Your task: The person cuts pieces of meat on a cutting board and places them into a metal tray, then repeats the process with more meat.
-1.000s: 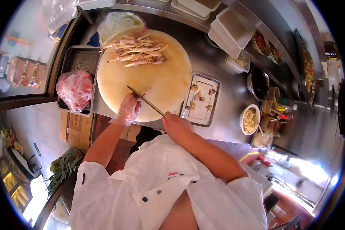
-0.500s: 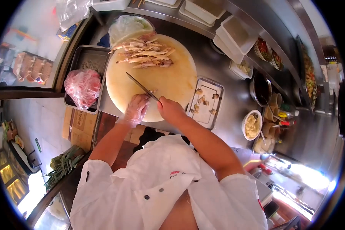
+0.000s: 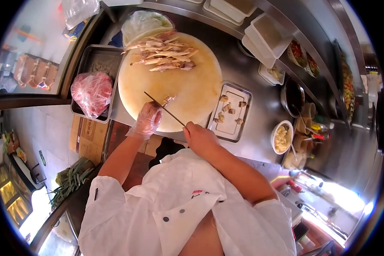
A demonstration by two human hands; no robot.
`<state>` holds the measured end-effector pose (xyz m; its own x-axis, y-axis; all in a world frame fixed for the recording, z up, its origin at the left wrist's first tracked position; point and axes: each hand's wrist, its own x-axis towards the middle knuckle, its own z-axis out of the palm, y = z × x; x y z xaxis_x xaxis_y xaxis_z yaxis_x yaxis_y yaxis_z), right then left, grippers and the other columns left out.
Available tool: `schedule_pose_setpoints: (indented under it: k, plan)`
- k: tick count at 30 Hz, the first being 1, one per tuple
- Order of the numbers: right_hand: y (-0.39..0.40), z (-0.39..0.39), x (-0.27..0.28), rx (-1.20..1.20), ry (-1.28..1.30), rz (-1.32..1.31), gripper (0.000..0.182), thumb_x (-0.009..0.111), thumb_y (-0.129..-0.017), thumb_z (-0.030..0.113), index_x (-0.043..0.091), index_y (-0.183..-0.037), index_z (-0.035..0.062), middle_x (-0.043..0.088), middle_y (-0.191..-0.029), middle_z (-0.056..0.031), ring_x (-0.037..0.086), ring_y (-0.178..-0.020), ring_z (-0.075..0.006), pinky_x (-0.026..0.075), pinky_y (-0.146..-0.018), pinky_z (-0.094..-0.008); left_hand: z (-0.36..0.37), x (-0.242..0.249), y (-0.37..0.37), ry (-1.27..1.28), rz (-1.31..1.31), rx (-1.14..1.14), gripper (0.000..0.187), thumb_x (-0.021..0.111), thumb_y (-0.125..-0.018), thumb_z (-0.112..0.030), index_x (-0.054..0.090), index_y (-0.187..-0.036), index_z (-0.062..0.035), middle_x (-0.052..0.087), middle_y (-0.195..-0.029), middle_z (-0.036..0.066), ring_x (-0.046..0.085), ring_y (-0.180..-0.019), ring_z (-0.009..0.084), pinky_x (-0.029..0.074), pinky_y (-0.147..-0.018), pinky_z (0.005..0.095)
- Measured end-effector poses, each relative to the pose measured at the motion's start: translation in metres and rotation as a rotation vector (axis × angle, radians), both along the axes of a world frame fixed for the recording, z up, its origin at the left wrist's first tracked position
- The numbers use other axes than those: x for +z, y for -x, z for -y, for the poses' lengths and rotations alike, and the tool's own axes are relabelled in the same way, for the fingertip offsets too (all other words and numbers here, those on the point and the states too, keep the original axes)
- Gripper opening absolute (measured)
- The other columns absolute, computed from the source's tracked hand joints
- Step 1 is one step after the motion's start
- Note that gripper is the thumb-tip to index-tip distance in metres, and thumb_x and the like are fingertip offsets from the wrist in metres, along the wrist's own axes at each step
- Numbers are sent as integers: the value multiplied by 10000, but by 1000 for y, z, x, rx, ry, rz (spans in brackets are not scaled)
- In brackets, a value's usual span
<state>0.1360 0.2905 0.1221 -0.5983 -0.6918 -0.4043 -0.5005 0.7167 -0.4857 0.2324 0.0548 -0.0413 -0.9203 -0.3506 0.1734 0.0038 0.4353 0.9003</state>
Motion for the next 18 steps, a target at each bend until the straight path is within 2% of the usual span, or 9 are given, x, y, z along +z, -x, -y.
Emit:
schedule_pose_setpoints:
  k: [2,4,7,13,18]
  plan:
    - [-1,0,0,3,-28,10,287,516,-1131,316,583,-1073,43,735,-959,-215,723,-863,-464,592,-766,-572,0,-10,-1,13,4,-8,431,716,-795,124,633,-1173,-63,659,-1092,161,674,-949,385,582,-806,468]
    - [-1,-2,-5,12,-35,5,290,506,-1134,318,584,-1084,43,738,-966,-214,726,-872,-464,597,-778,-570,3,16,9,454,-198,-28,403,707,-806,117,632,-1165,-48,654,-1080,171,665,-921,403,579,-784,487]
    - [3,0,-4,26,-60,25,282,501,-1136,316,578,-1108,46,739,-967,-215,729,-887,-458,599,-787,-569,2,19,11,425,-220,-6,389,701,-767,130,650,-1102,-62,668,-1072,162,673,-917,400,585,-758,478]
    - [11,15,-9,96,-133,65,319,448,-1157,358,567,-1148,62,743,-993,-214,761,-878,-436,624,-757,-552,5,17,9,453,-187,-26,370,708,-823,76,606,-1157,-46,651,-1076,190,663,-948,438,575,-777,528]
    - [10,12,-46,109,-72,-21,311,459,-1148,356,557,-1125,62,736,-957,-215,757,-824,-445,621,-741,-567,4,11,8,476,-195,-6,357,697,-826,70,601,-1150,-47,648,-1070,193,662,-948,443,575,-777,531]
